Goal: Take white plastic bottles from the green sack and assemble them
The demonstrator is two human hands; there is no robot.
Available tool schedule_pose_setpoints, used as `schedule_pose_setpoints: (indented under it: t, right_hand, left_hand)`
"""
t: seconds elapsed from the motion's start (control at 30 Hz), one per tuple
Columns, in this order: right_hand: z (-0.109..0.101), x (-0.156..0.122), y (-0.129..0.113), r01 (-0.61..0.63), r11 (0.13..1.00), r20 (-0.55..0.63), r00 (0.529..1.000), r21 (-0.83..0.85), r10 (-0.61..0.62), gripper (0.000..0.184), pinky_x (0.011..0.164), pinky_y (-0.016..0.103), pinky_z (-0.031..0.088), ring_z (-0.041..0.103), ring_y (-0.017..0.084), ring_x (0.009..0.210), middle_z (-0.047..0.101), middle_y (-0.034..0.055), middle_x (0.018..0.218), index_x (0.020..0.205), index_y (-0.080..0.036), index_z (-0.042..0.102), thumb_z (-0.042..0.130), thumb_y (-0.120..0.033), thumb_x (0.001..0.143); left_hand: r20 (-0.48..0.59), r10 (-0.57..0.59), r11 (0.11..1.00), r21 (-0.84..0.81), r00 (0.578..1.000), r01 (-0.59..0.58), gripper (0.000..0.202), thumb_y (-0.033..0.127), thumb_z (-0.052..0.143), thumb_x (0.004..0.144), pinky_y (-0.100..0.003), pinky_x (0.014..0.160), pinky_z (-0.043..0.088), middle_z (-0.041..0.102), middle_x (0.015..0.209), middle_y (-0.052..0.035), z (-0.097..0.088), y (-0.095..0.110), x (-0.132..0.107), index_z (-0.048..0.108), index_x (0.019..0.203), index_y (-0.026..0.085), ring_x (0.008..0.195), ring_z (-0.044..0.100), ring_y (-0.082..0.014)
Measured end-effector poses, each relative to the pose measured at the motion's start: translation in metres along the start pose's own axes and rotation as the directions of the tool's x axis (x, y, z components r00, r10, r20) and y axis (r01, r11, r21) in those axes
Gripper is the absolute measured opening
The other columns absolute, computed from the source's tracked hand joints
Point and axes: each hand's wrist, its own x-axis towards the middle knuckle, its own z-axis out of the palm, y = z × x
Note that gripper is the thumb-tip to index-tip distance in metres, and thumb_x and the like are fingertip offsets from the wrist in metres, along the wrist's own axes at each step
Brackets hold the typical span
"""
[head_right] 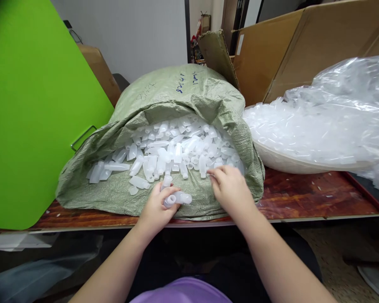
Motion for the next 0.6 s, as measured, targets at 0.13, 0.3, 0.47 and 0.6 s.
schedule_pose_setpoints:
  t: [0.13, 0.3, 0.47, 0.6]
  right_hand:
    - [0.002, 0.021, 0.015, 0.110, 0.934, 0.105, 0.991, -0.341, -0.078, 0.024, 0.084, 0.044, 0.041, 0.050, 0.031, 0.096, 0.060, 0.0135, 0.105, 0.096, -0.023, 0.072, 0.055, -0.022, 0.080]
    - [0.006, 0.032, 0.012, 0.176, 0.900, 0.173, 0.978, -0.400, -0.114, 0.021, 0.081, 0.043, 0.039, 0.050, 0.031, 0.097, 0.060, 0.0162, 0.099, 0.095, -0.016, 0.069, 0.055, -0.021, 0.080]
    - [-0.005, 0.020, -0.001, 0.125, 0.987, 0.129, 0.985, -0.097, -0.112, 0.027, 0.074, 0.034, 0.047, 0.059, 0.022, 0.083, 0.066, 0.0095, 0.096, 0.102, -0.015, 0.062, 0.054, -0.033, 0.082]
    - [-0.014, 0.006, -0.023, 0.283, 0.945, 0.185, 0.932, 0.164, -0.311, 0.029, 0.071, 0.030, 0.049, 0.062, 0.018, 0.080, 0.067, 0.0062, 0.094, 0.108, -0.020, 0.062, 0.054, -0.036, 0.086]
  left_hand:
    - [0.011, 0.008, 1.000, -0.019, 1.000, -0.008, 0.027, 0.014, 0.062, 0.075, -0.034, 0.094, 0.048, 0.047, 0.109, -0.0086, -0.001, 0.002, -0.002, 0.066, 0.100, 0.021, 0.107, 0.054, -0.0217]
    - [0.031, -0.046, 0.999, 0.013, 0.998, 0.045, 0.029, 0.015, 0.061, 0.072, -0.033, 0.092, 0.049, 0.049, 0.106, -0.0070, -0.002, 0.005, 0.003, 0.066, 0.100, 0.021, 0.104, 0.056, -0.0215]
    - [0.094, -0.052, 0.999, 0.020, 0.994, 0.051, 0.033, 0.013, 0.063, 0.069, -0.034, 0.096, 0.047, 0.048, 0.110, -0.0062, -0.005, 0.002, 0.005, 0.065, 0.100, 0.023, 0.107, 0.055, -0.0211]
    - [0.115, -0.040, 0.999, 0.020, 0.993, 0.038, 0.030, 0.015, 0.063, 0.070, -0.035, 0.095, 0.046, 0.047, 0.109, -0.0076, -0.005, 0.004, 0.004, 0.064, 0.100, 0.021, 0.105, 0.054, -0.0222]
